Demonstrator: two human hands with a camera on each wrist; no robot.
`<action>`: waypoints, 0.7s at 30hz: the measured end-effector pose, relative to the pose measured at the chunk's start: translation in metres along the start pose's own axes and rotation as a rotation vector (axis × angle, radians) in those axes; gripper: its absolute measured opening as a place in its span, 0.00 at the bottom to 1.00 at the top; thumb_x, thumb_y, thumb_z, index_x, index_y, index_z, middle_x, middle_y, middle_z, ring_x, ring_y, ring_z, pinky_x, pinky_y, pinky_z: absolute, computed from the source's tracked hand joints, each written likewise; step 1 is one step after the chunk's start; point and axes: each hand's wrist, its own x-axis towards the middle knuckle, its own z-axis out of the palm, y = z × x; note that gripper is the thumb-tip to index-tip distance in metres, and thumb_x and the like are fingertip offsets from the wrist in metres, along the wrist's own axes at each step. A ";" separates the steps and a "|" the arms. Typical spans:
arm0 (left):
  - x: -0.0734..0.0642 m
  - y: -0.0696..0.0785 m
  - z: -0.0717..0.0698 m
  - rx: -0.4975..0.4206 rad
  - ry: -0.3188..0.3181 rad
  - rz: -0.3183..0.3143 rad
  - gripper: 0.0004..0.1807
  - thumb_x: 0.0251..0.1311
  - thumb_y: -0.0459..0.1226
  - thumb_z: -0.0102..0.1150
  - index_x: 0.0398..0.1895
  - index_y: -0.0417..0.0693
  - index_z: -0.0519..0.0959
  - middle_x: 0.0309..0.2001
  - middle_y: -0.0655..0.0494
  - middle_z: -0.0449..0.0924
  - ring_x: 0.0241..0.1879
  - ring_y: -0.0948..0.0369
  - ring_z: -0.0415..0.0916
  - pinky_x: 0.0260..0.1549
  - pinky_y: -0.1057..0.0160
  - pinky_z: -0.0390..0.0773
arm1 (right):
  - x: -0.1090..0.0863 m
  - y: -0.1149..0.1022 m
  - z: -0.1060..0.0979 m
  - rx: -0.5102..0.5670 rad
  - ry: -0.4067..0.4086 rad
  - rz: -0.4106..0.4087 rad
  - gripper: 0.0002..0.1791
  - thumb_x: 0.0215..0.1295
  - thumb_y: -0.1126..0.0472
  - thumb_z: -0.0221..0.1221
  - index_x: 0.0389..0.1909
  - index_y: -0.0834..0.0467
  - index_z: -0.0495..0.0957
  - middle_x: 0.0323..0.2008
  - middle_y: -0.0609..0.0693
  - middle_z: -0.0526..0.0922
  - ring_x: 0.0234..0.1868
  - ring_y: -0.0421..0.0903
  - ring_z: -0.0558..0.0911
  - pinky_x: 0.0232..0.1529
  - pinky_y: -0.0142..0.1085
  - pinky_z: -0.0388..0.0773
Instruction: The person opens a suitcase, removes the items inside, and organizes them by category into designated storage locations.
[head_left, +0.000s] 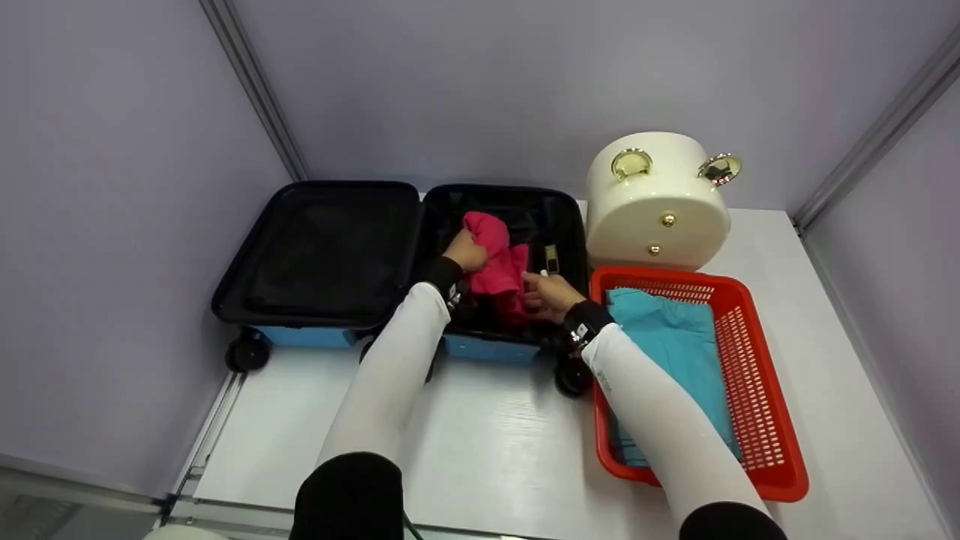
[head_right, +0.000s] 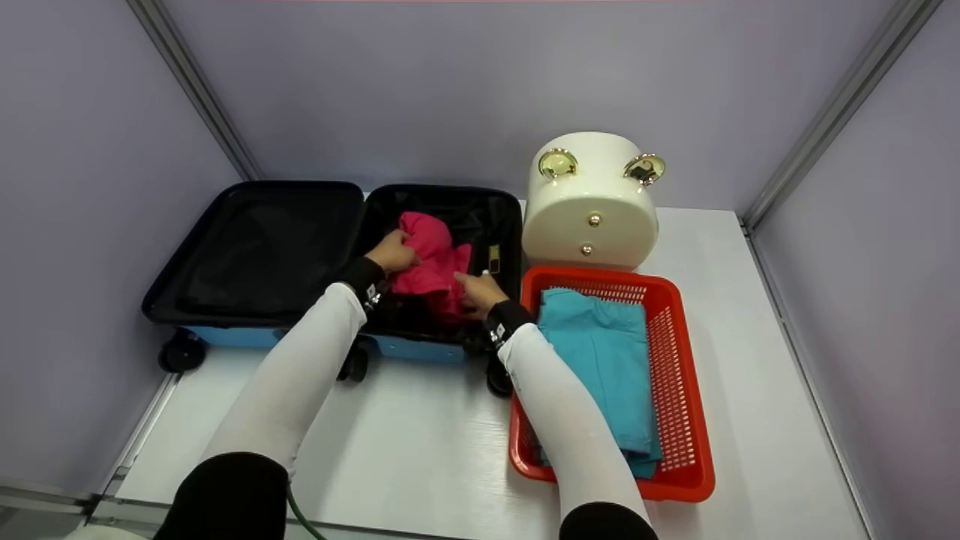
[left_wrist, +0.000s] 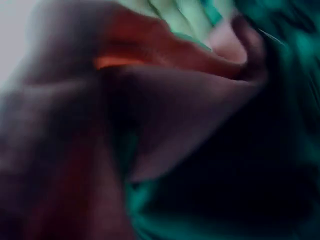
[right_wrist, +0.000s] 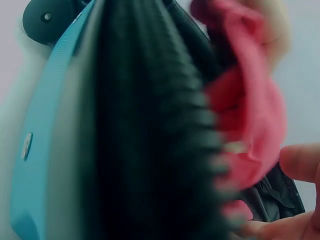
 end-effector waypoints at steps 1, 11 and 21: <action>-0.004 0.008 0.001 -0.037 0.011 0.010 0.37 0.59 0.25 0.47 0.75 0.22 0.63 0.74 0.31 0.70 0.65 0.48 0.71 0.69 0.56 0.73 | 0.000 0.000 0.000 0.011 0.007 -0.009 0.25 0.85 0.50 0.53 0.63 0.68 0.76 0.55 0.64 0.84 0.53 0.52 0.86 0.57 0.43 0.84; -0.029 0.051 0.007 -0.529 -0.010 0.180 0.42 0.67 0.22 0.57 0.85 0.39 0.58 0.83 0.39 0.60 0.79 0.49 0.62 0.78 0.57 0.63 | -0.019 -0.005 0.001 0.304 0.007 -0.085 0.27 0.87 0.39 0.42 0.44 0.56 0.77 0.31 0.51 0.82 0.30 0.46 0.85 0.35 0.38 0.85; -0.032 0.041 -0.004 -0.682 -0.055 0.248 0.44 0.66 0.19 0.57 0.85 0.38 0.56 0.83 0.40 0.58 0.74 0.51 0.66 0.73 0.61 0.67 | -0.021 -0.022 -0.016 0.418 0.127 -0.193 0.20 0.85 0.44 0.54 0.44 0.54 0.83 0.32 0.43 0.88 0.33 0.39 0.87 0.41 0.31 0.84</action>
